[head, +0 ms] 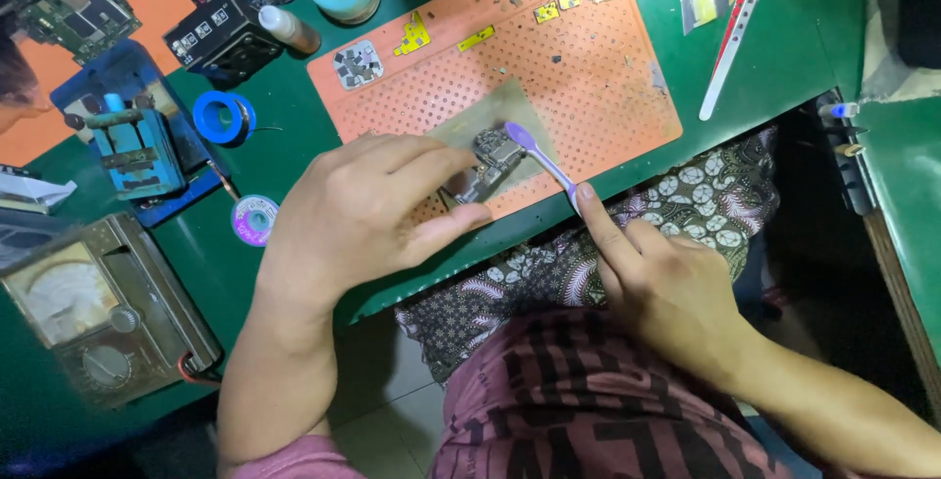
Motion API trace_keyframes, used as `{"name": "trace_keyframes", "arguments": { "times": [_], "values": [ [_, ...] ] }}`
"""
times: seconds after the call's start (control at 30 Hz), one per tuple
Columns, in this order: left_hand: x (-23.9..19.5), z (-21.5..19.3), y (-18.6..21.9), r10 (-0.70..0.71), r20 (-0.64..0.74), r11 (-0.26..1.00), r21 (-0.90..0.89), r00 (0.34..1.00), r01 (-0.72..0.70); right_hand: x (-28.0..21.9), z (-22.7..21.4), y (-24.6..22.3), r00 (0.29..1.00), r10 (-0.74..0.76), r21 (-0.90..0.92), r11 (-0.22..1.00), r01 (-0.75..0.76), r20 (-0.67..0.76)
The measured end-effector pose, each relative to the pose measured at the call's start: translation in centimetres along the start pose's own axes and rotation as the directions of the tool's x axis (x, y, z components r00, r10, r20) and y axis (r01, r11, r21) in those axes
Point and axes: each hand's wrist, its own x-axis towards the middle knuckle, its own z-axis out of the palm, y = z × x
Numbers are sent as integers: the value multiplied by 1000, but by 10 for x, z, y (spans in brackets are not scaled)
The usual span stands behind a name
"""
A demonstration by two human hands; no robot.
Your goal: The person cleans a small circuit board with a toothbrush and tissue, then uses tweezers to handle a tiny component. They apply flux, solder the component with a soldering iron, and clean the area again. The person works on a green workbench with various tools and electronic parts visible.
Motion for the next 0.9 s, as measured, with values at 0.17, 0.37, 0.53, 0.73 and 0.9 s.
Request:
{"name": "trace_keyframes", "arguments": {
  "times": [0.17, 0.37, 0.53, 0.73, 0.9],
  "values": [
    [0, 0, -7, -30, 51, 995, -93, 998, 35, -1, 2, 4, 996, 30, 49, 998, -34, 78],
    [4, -1, -3, -37, 19, 974, -222, 999, 41, -2, 6, 6, 999, 11, 146, 989, -17, 39],
    [4, 2, 1, -22, -12, 950, -311, 1000, 17, 1, 5, 6, 1000, -10, 204, 979, 10, -1],
    [2, 6, 3, -99, 140, 975, -185, 985, 124, 0, 7, 7, 1000, -20, 245, 969, 24, -16],
    [2, -1, 3, -408, 278, 913, 150, 870, 380, -1, 7, 6, 1000, 8, 260, 966, -9, 5]
  ]
}}
